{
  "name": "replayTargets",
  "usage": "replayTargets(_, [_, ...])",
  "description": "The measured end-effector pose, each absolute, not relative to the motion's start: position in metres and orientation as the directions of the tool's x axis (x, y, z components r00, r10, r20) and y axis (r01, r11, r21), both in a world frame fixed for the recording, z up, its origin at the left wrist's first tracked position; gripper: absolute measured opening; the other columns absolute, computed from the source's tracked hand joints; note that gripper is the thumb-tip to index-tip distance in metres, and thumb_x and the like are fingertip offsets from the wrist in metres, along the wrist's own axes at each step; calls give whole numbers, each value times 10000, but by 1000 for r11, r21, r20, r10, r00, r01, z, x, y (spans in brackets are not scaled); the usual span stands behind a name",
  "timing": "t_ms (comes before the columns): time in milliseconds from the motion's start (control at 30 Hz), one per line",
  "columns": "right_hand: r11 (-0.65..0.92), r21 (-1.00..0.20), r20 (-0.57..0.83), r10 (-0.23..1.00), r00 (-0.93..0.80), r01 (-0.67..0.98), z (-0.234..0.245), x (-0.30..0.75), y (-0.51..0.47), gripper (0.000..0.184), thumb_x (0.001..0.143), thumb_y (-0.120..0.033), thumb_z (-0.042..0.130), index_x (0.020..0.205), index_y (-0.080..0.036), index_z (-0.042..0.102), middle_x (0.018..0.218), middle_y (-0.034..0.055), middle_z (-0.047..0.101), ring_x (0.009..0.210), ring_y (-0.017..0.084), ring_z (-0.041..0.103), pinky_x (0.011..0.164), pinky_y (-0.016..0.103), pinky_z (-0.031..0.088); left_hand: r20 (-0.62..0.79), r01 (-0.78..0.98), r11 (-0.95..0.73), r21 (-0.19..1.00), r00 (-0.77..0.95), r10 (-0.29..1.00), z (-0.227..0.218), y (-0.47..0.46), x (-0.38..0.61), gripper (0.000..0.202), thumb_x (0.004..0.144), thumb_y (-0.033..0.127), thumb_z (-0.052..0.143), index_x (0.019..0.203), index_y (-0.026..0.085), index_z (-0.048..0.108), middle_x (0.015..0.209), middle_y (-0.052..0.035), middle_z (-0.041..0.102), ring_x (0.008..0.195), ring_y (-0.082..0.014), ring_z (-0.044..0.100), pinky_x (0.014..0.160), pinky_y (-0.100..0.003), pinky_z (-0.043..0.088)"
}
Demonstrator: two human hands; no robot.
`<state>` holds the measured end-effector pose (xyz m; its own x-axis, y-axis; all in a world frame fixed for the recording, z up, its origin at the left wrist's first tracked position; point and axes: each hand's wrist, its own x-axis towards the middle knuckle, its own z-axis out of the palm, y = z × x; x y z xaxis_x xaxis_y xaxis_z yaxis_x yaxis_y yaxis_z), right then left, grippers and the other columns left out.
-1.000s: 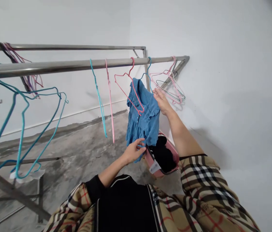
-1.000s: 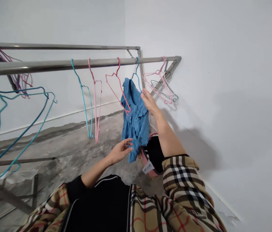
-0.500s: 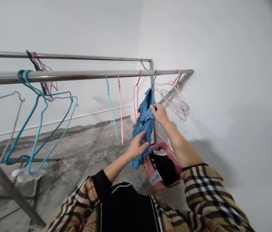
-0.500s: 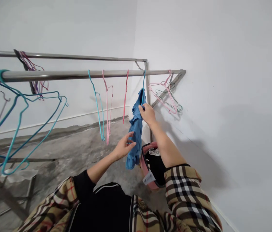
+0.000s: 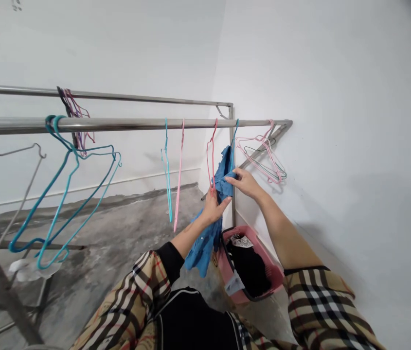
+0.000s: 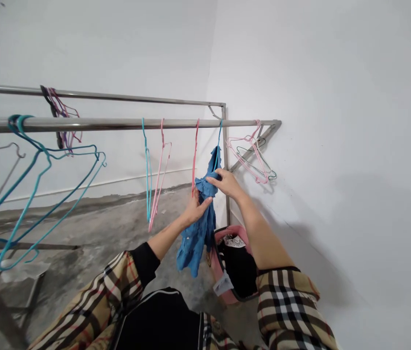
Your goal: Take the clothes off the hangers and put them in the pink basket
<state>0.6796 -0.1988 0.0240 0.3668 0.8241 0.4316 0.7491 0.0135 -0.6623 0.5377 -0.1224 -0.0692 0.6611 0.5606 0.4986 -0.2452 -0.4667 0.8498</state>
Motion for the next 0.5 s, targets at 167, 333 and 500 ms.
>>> replayTargets(167, [-2,-548,468,828,308,837,25,677,-201,223,801,-407,646,821,-193,588,708,-12,584,661,148,525,634,264,398,472,-262,-412,873,669,574,-63,-118,557,690,832,310,636,1444,187,341,1478,-155,414,1424,-288,337,1180,-462,280])
replayTargets(333, [96,-339,479,874,84,936,19,672,-208,99,810,-170,579,886,-208,632,854,34,644,810,185,576,779,308,438,568,-334,-484,809,654,499,-65,-107,571,811,753,201,647,1477,194,282,1507,-128,404,1443,-256,315,1199,-446,255])
replayTargets(500, [149,-223,473,880,-27,963,-1,674,-215,207,821,-91,480,915,-214,617,945,67,624,954,222,570,891,358,435,566,-301,-512,805,647,510,-72,-101,579,700,706,132,615,1384,175,447,1384,-122,550,1322,-251,483,1152,-442,339])
